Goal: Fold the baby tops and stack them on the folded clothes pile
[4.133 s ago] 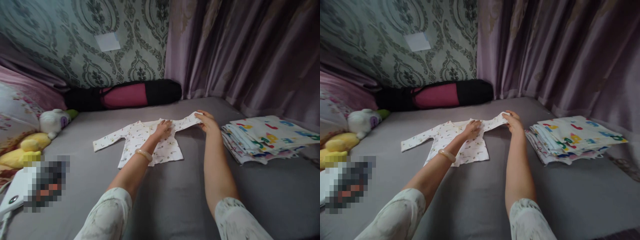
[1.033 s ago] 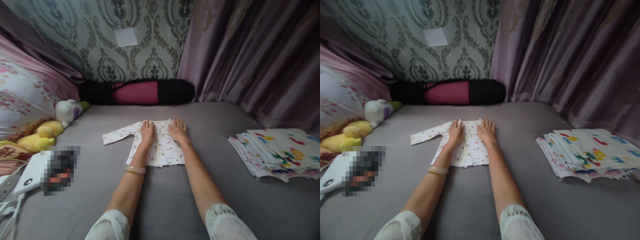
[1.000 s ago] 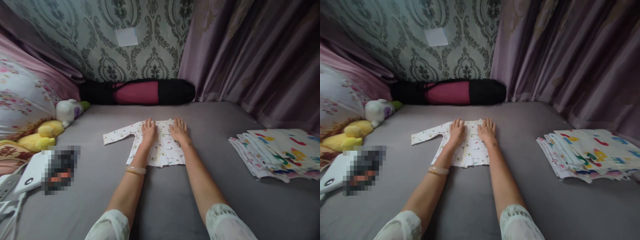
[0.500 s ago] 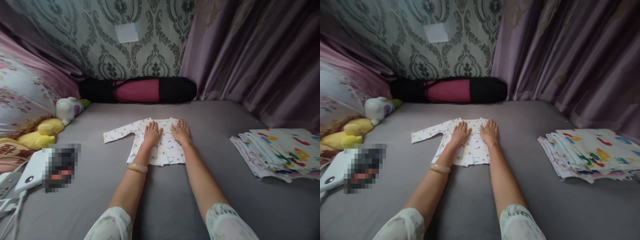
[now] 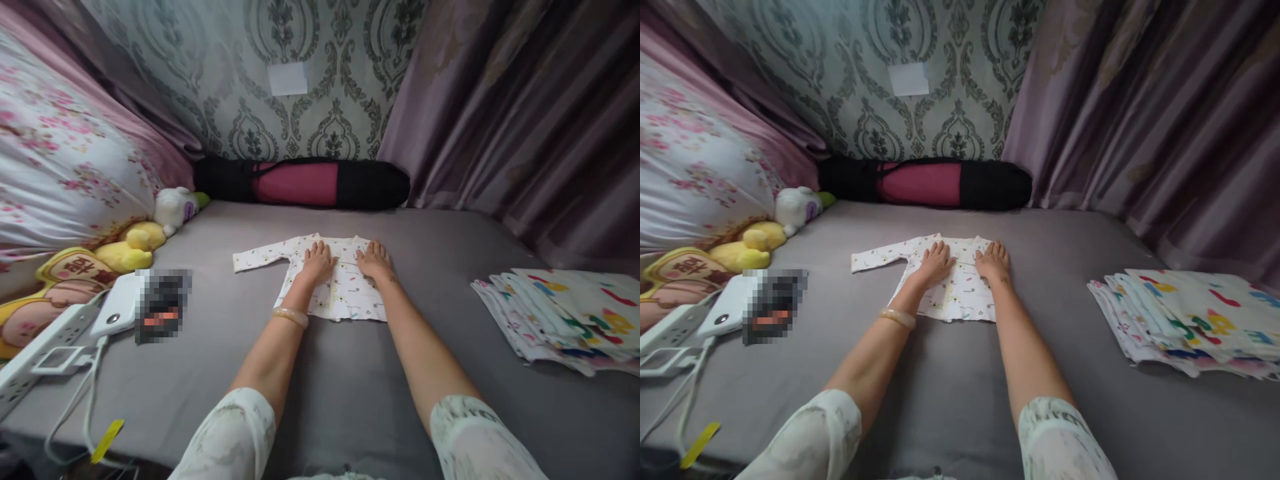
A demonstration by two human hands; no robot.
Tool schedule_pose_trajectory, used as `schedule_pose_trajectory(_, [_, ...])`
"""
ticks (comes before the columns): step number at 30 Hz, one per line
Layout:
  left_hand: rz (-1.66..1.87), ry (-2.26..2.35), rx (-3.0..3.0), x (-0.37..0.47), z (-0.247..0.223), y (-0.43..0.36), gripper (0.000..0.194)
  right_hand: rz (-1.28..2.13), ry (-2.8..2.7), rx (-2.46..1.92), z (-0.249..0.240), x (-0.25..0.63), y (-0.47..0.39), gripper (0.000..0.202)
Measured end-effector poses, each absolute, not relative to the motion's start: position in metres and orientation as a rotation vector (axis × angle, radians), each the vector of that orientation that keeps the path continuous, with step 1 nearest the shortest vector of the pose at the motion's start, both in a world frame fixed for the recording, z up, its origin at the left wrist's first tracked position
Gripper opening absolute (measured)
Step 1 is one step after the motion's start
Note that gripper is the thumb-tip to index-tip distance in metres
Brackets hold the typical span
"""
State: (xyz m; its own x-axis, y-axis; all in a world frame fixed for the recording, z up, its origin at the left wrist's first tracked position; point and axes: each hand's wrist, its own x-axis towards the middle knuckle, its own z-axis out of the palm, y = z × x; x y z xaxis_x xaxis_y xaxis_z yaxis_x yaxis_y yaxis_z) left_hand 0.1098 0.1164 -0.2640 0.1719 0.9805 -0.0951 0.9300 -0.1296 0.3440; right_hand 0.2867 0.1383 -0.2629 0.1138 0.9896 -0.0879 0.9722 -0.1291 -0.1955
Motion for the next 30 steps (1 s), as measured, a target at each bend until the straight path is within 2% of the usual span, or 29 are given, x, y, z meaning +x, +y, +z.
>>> schedule_pose_trajectory(6, [0.487,1.85,2.142,0.091,-0.261,0.102,0.049,0.196,-2.232,-1.99,-0.247,0.267,0.122,0.057])
schedule_pose_trajectory(9, [0.73,1.903,2.033,0.074,-0.255,0.104,0.042,0.309,-2.4,-1.769,-0.248,0.238,0.111,0.057])
schedule_pose_trajectory(13, [0.928,2.117,1.749,0.038,-0.247,0.104,0.04,0.386,-2.463,-1.7,-0.254,0.208,0.106,0.059])
schedule_pose_trajectory(21, [1.036,2.716,1.106,-0.015,-0.236,0.083,0.036,0.313,-2.496,-1.725,-0.259,0.199,0.103,0.062])
schedule_pose_trajectory(30, [0.913,2.85,0.761,-0.021,-0.247,0.085,0.038,0.276,-2.52,-1.745,-0.264,0.198,0.107,0.064])
